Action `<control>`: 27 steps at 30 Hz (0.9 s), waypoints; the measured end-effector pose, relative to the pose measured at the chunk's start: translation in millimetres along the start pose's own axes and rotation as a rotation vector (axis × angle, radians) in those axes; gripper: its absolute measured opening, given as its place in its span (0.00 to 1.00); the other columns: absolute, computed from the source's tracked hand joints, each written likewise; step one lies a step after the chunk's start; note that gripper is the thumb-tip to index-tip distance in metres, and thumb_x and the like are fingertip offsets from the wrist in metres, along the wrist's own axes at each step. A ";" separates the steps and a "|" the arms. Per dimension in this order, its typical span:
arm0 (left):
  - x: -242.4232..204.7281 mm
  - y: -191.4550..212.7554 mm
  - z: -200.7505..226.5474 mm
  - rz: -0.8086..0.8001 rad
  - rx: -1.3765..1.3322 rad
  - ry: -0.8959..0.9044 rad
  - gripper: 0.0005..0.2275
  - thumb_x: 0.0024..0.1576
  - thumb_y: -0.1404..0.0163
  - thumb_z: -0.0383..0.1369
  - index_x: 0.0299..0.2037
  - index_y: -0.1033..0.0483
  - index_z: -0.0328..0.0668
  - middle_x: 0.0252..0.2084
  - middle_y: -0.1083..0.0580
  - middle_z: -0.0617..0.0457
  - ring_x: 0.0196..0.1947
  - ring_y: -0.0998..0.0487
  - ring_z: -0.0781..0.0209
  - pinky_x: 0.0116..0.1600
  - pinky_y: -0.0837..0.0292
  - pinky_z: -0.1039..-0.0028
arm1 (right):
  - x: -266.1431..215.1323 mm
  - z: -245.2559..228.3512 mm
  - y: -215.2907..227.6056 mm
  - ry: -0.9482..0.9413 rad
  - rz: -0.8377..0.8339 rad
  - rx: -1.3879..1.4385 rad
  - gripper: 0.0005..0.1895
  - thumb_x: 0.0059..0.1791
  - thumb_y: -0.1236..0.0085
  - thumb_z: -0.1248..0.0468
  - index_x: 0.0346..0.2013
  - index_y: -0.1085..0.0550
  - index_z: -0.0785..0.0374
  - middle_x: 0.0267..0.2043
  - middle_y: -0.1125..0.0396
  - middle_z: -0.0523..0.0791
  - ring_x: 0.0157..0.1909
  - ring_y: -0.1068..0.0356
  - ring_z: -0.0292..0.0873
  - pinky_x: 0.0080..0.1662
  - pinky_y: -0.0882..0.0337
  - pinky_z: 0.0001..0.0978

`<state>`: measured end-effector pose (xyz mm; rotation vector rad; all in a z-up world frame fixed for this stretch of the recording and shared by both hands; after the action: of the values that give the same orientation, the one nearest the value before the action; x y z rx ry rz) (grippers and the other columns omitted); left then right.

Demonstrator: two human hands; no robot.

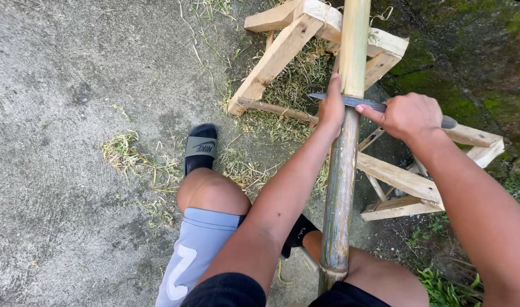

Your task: Scraping the outer green layer off a bamboo pole using a knife.

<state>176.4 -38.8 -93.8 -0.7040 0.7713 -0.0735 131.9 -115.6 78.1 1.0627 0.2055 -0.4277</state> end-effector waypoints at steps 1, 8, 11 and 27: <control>-1.4 -1.3 0.5 -0.001 -0.002 0.004 0.41 0.57 0.60 0.65 0.58 0.26 0.27 0.50 0.23 0.37 0.49 0.22 0.49 0.56 0.29 0.62 | -0.3 -0.5 4.0 -0.001 -0.003 -0.003 0.50 0.47 0.70 0.18 0.29 0.16 0.56 0.29 0.24 0.53 0.38 0.23 0.54 0.42 0.26 0.49; -23.4 -9.6 17.9 0.205 0.227 -0.004 0.36 0.56 0.61 0.58 0.53 0.23 0.26 0.54 0.24 0.29 0.56 0.23 0.39 0.61 0.34 0.60 | 6.5 2.5 21.9 0.003 -0.143 -0.096 0.55 0.47 0.72 0.17 0.27 0.15 0.60 0.34 0.23 0.54 0.42 0.22 0.55 0.47 0.24 0.47; -31.1 -7.4 22.6 0.269 0.297 0.072 0.35 0.55 0.61 0.58 0.54 0.23 0.30 0.56 0.26 0.30 0.57 0.25 0.38 0.61 0.34 0.58 | 14.5 2.9 20.1 0.050 -0.148 -0.128 0.54 0.46 0.72 0.16 0.27 0.15 0.60 0.35 0.23 0.54 0.43 0.22 0.56 0.48 0.24 0.48; -41.5 -7.7 25.2 0.291 0.394 -0.040 0.40 0.57 0.67 0.63 0.55 0.25 0.29 0.56 0.27 0.27 0.58 0.27 0.32 0.62 0.37 0.54 | 20.2 9.3 -14.3 0.057 -0.036 0.012 0.49 0.46 0.69 0.18 0.27 0.16 0.56 0.28 0.24 0.50 0.37 0.23 0.53 0.42 0.25 0.48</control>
<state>164.4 -17.9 -50.9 -0.2154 0.7844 0.0522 143.5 -134.5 63.8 1.0852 0.2732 -0.4318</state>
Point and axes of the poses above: each hand's wrist, its own x-axis towards the middle knuckle, its own y-axis out of the back of the hand, z = x × y, the point moved 1 cm from there along x, towards the middle knuckle
